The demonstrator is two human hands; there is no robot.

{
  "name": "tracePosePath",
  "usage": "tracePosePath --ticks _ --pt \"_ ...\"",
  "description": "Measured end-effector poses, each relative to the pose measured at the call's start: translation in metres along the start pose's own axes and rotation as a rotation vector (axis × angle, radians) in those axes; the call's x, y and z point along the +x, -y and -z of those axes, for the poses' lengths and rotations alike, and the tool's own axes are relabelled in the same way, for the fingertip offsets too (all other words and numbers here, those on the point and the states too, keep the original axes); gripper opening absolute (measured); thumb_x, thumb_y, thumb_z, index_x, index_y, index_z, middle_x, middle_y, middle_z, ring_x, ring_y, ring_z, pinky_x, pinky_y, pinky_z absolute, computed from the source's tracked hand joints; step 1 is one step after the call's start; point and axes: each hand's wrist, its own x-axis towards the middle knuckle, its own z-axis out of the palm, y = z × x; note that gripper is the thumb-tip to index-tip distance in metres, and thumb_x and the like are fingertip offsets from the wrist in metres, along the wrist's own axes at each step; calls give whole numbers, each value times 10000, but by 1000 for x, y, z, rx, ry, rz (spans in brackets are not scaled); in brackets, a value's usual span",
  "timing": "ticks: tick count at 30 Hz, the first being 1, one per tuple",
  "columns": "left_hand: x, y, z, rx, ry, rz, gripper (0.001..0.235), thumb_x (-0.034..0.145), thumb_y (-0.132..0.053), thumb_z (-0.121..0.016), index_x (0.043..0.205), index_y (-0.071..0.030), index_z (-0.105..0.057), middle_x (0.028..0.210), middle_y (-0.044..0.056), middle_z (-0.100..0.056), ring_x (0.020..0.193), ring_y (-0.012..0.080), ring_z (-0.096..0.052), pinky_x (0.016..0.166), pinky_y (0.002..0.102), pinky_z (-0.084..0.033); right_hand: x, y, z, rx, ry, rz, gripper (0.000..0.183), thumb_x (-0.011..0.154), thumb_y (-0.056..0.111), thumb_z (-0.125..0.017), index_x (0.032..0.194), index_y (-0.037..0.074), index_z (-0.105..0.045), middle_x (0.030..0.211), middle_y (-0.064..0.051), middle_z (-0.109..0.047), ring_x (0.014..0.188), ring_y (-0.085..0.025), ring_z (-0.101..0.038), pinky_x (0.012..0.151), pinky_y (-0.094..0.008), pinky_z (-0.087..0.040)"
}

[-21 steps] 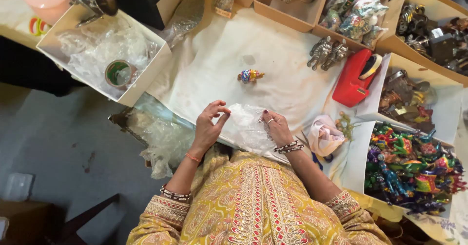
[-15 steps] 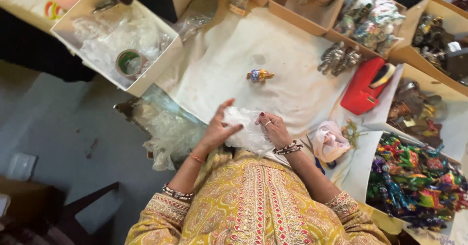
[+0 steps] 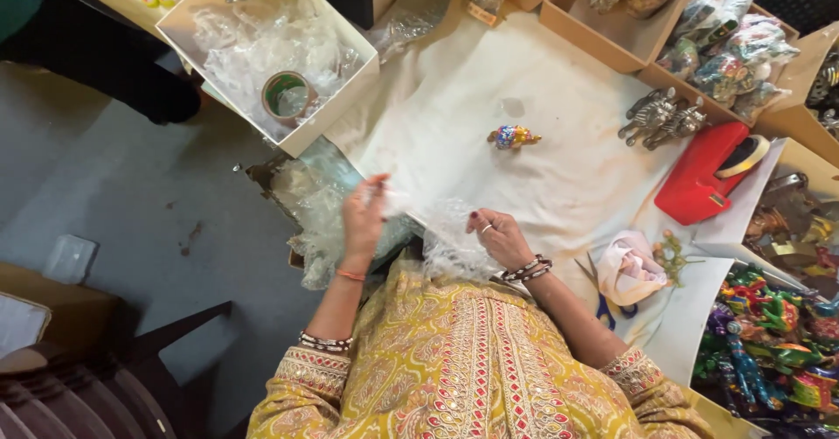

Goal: The person wraps a small, colorful decorative figurine in bubble wrap. They use scissors to cut the bubble wrap to size, then fold and seal it around the figurine using tape. Finally, they place the wrapped item into a cardboard box with other wrapped items.

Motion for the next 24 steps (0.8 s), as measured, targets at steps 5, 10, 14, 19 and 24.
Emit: tracePosePath --ticks 5,10,14,19,24 --pt "32 6 72 -200 -202 125 273 991 -350 -683 1100 -104 -728 820 -18 -683 630 56 -607 491 220 -472 -3 28 -3 48 -112 -155 417 1055 428 -509 869 88 -663 552 97 -375 451 -28 -290 395 -244 -230" --pt "50 58 118 -192 -245 178 265 976 -309 -725 1137 -99 -707 858 23 -710 598 93 -588 499 238 -460 -3 27 -15 115 -184 -213 406 1066 417 -506 867 91 -643 553 94 -373 446 -31 -278 396 -243 -216" --pt "57 106 144 -234 -294 235 280 946 -198 -700 1211 -125 -649 1053 37 -706 815 111 -665 581 253 -546 5 -2 -14 161 -253 -183 373 1077 364 -531 906 64 -672 562 77 -407 456 -36 -314 412 -241 -254" --pt "40 81 134 -271 -113 323 320 941 -139 -654 1261 -140 -637 1174 54 -700 979 154 -697 687 266 -603 15 9 -34 210 -297 -187 284 1073 294 -541 992 61 -682 646 35 -536 533 -68 -493 507 -249 -481" --pt "5 11 79 -355 546 319 635 862 -37 -695 1438 -197 -482 1326 3 -592 1173 150 -635 886 378 -607 25 17 -81 47 -31 -88 217 1038 177 -532 1122 33 -672 937 2 -696 814 -73 -641 708 -250 -544"
